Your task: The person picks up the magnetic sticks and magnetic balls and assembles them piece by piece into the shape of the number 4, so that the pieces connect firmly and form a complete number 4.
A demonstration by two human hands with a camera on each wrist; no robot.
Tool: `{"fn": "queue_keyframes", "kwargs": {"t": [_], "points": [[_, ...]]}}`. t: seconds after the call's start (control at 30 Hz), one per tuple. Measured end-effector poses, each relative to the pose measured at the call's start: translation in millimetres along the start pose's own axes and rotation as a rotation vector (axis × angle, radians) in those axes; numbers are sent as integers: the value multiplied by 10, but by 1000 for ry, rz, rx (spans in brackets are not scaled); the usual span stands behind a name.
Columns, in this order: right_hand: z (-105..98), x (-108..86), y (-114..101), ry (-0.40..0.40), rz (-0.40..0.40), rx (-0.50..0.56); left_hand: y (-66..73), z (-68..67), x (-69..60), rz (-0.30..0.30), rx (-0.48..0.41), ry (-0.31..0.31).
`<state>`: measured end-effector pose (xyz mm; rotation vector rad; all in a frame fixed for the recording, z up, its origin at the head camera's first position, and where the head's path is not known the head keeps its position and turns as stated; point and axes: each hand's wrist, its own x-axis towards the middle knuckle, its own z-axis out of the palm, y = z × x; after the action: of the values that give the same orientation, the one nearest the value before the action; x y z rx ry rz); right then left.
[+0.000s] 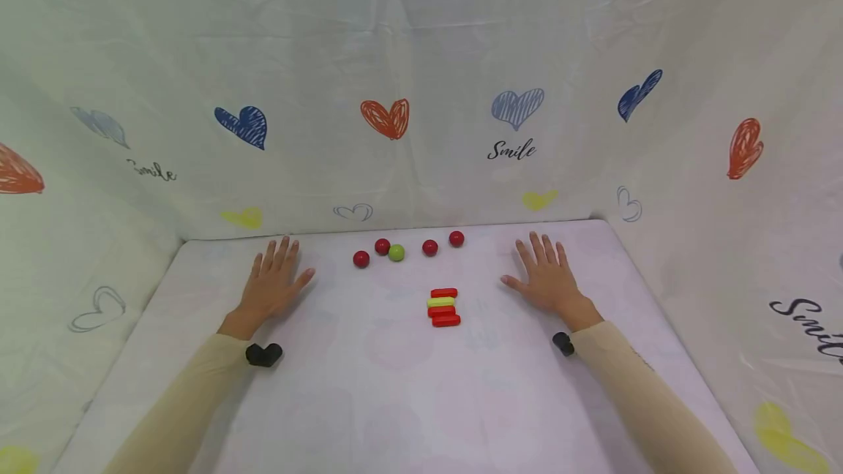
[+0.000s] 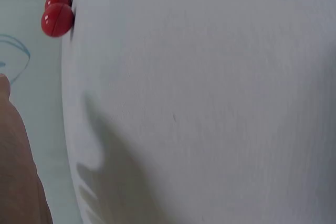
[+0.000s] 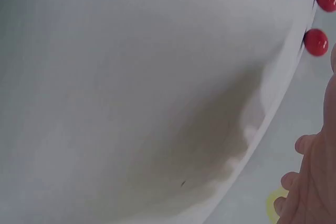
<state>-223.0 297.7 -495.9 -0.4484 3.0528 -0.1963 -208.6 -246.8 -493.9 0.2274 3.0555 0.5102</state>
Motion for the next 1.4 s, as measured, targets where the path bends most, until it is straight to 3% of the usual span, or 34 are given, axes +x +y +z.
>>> {"fn": "queue_keyframes", "kwargs": {"t": [0.37,0.63,0.87,1.1,1.4], "points": [[48,58,-491,4,-92,-52,321,107,77,26,35,-34],[117,109,-759,54,-202,-15,567,224,118,60,44,-69],[159,153,-951,65,-271,-22,750,286,130,111,27,-40],[150,162,-1092,88,-337,2,833,367,196,130,40,2],[159,231,-1165,66,-382,94,974,380,257,99,-40,48]]}}
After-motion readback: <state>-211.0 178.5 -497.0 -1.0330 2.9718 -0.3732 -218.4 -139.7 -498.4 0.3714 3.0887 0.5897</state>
